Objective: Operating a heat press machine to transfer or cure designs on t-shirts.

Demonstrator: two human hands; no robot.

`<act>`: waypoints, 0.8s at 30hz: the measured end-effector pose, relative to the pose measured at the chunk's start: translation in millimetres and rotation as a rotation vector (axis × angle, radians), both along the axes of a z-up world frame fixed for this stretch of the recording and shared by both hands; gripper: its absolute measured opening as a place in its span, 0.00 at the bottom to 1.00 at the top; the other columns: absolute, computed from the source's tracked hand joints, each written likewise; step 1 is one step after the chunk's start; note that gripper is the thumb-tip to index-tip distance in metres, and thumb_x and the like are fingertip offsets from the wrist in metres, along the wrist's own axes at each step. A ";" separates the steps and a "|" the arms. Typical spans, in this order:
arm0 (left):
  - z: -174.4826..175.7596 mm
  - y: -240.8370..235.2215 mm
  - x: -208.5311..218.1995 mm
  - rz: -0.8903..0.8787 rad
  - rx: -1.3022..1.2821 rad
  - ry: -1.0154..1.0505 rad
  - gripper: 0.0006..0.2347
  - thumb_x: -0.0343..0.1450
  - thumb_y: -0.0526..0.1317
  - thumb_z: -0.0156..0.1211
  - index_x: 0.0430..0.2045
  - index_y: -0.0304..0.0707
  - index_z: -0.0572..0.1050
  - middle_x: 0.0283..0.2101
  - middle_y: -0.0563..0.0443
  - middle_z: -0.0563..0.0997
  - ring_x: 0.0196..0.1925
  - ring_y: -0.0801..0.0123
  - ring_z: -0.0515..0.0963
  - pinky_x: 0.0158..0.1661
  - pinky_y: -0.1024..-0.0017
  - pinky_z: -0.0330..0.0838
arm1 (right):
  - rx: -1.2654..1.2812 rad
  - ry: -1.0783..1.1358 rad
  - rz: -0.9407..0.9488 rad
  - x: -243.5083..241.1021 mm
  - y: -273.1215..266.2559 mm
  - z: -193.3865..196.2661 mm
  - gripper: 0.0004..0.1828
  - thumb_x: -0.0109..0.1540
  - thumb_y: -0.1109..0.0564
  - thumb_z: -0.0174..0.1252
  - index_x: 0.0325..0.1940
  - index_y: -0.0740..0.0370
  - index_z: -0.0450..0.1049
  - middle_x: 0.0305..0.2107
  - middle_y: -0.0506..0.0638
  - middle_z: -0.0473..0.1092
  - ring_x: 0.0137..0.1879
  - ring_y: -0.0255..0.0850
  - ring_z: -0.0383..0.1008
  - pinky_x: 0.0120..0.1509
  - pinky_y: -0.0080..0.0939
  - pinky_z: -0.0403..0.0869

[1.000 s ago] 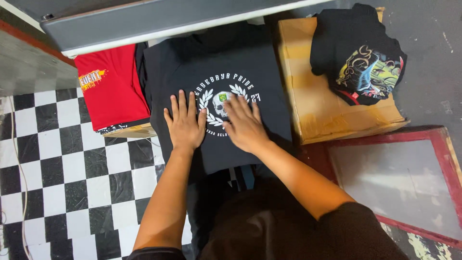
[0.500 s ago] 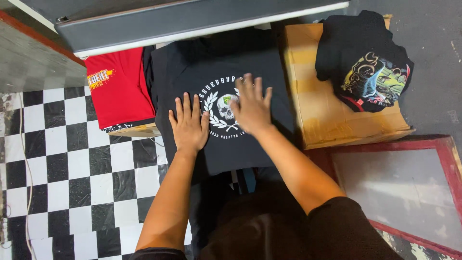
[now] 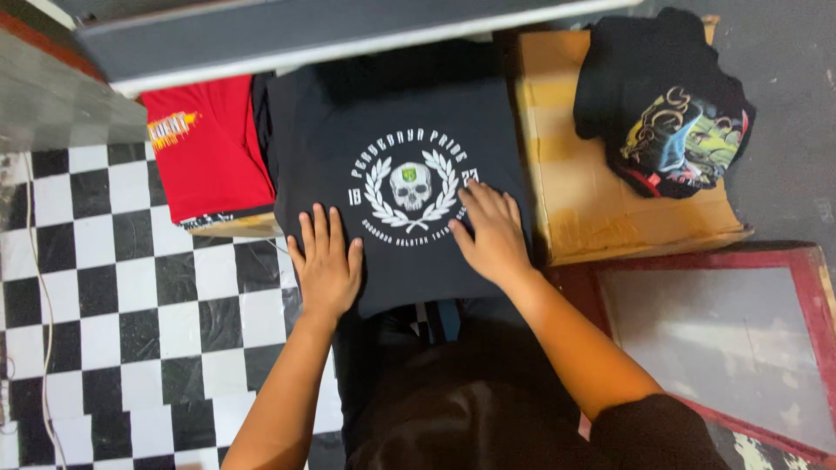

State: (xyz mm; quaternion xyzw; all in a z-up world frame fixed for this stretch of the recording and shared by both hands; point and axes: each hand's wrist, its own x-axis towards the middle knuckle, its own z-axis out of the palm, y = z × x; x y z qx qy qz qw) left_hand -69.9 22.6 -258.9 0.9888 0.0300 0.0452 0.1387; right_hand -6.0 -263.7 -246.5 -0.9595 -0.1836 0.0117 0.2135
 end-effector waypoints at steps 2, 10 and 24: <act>10.4 -14.1 3.2 0.016 -0.032 0.006 0.29 0.77 0.52 0.45 0.71 0.34 0.57 0.77 0.38 0.52 0.79 0.44 0.44 0.70 0.40 0.34 | 0.136 0.034 -0.072 4.2 6.6 12.8 0.32 0.68 0.43 0.53 0.73 0.59 0.64 0.70 0.53 0.58 0.77 0.49 0.53 0.80 0.56 0.51; 21.2 -56.0 19.6 -0.037 -0.122 0.084 0.34 0.74 0.57 0.49 0.71 0.34 0.56 0.77 0.40 0.50 0.79 0.45 0.39 0.68 0.34 0.29 | 0.139 -0.172 -0.031 6.0 16.9 5.8 0.27 0.64 0.49 0.63 0.64 0.63 0.72 0.65 0.65 0.60 0.70 0.60 0.57 0.73 0.59 0.55; 15.6 -53.6 17.2 -0.062 -0.089 0.046 0.33 0.74 0.57 0.49 0.71 0.35 0.56 0.77 0.41 0.49 0.79 0.46 0.38 0.68 0.35 0.28 | 0.053 0.019 0.068 -16.0 33.4 6.4 0.28 0.67 0.44 0.52 0.69 0.56 0.65 0.73 0.62 0.52 0.80 0.58 0.44 0.79 0.66 0.43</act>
